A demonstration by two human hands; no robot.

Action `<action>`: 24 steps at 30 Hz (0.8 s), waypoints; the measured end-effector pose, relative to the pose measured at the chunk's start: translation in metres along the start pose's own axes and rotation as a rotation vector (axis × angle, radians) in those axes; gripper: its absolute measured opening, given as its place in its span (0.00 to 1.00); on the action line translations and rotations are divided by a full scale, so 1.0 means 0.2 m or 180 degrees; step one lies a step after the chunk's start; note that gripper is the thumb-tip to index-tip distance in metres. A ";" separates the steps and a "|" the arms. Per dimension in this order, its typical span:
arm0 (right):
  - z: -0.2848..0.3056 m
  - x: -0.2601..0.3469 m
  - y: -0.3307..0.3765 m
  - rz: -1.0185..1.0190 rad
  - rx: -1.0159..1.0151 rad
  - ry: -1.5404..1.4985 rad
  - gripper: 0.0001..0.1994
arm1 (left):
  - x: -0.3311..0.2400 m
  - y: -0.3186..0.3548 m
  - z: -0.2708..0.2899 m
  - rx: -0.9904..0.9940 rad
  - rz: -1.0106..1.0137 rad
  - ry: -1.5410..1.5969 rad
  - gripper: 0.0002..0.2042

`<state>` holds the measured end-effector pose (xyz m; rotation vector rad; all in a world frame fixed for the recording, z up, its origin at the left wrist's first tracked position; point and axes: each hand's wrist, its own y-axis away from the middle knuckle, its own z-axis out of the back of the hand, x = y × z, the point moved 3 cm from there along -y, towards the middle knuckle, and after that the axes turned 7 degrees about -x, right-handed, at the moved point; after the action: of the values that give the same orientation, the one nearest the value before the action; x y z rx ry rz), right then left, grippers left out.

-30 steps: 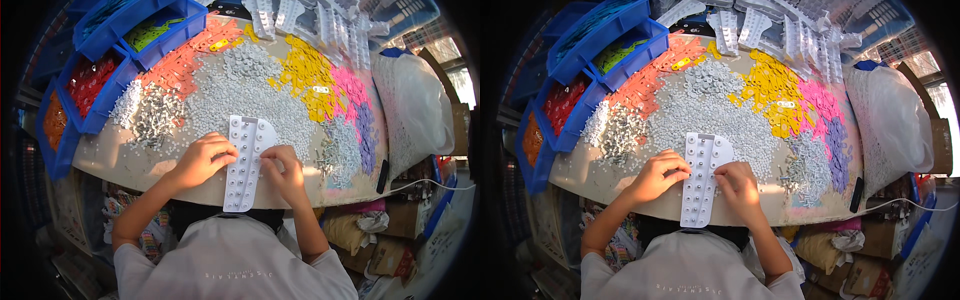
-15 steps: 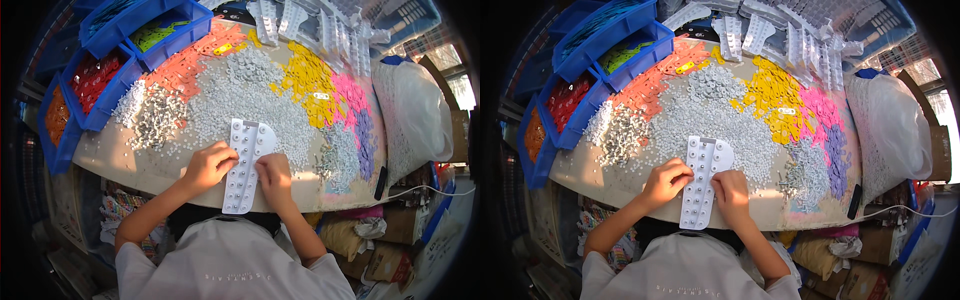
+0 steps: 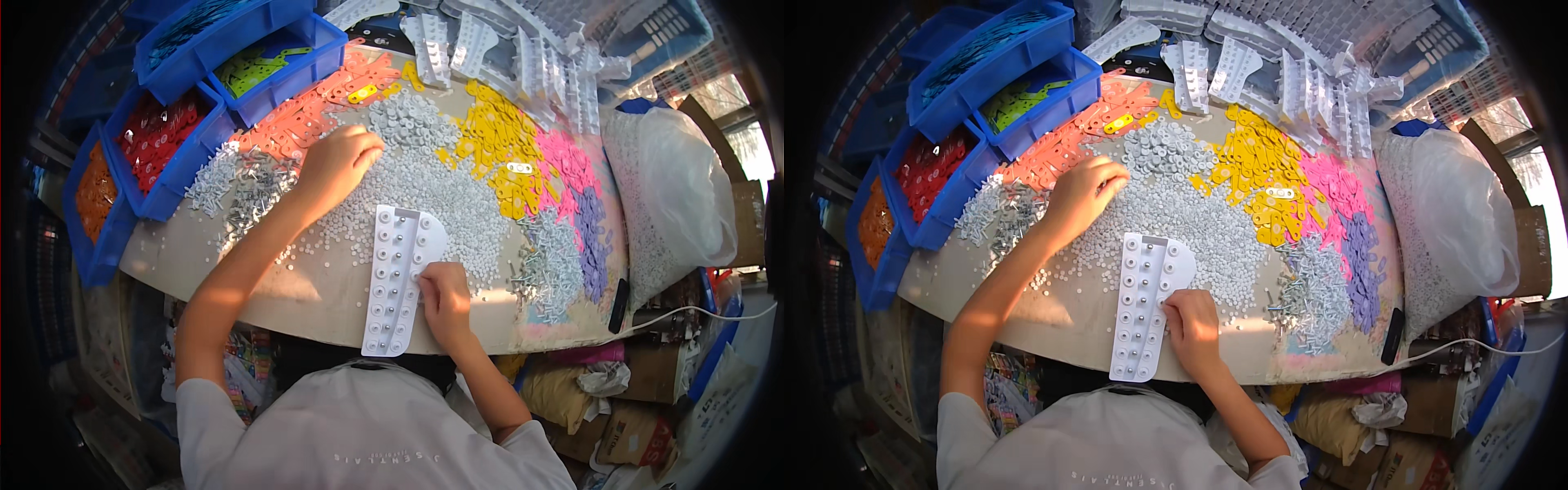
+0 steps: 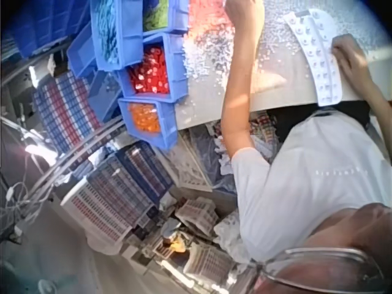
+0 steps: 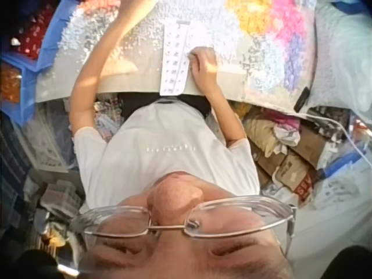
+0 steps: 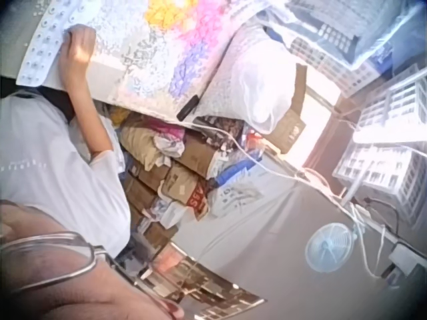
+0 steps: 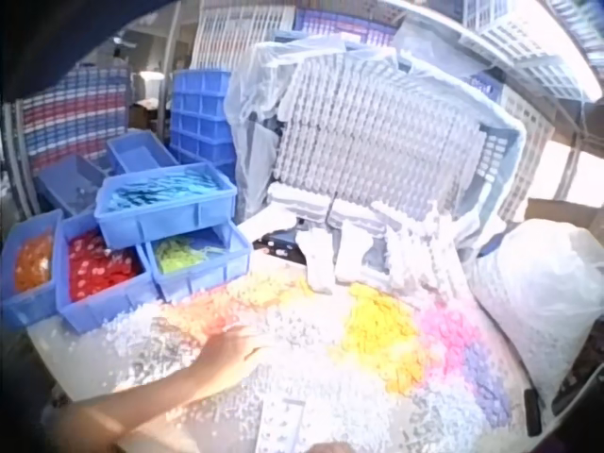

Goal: Assembling a toy xylophone by placing colored keys and plastic fasteners on a base.

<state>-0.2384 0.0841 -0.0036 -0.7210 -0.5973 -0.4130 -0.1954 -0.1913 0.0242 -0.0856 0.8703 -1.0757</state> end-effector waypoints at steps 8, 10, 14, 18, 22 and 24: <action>0.12 -0.18 -0.17 -0.0671 -0.0177 0.0424 0.04 | 0.17 -0.13 -0.25 0.0113 -0.0455 -0.0241 0.02; 0.14 -0.23 -0.23 -0.0614 -0.0047 0.0477 0.03 | 0.16 -0.14 -0.26 0.0128 -0.0445 -0.0269 0.01; 0.13 -0.24 -0.42 -0.0276 0.0210 0.0571 0.04 | 0.16 -0.15 -0.26 0.0205 -0.0326 -0.0296 0.04; 0.00 -0.33 -0.68 0.0180 -0.0036 0.0746 0.05 | 0.18 -0.15 -0.26 0.0234 -0.0354 -0.0430 0.04; -0.16 -0.45 -0.90 0.0256 -0.0182 0.0809 0.04 | 0.04 -0.08 -0.14 -0.0019 -0.0194 -0.0153 0.06; -0.21 -0.53 -0.93 0.0230 -0.0170 0.0907 0.03 | -0.05 -0.01 -0.07 -0.0116 0.0034 0.0091 0.06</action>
<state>-0.4046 -0.0576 -0.0042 -0.7171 -0.2919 -0.4566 -0.2078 -0.1800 0.0219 -0.0960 0.9153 -1.0535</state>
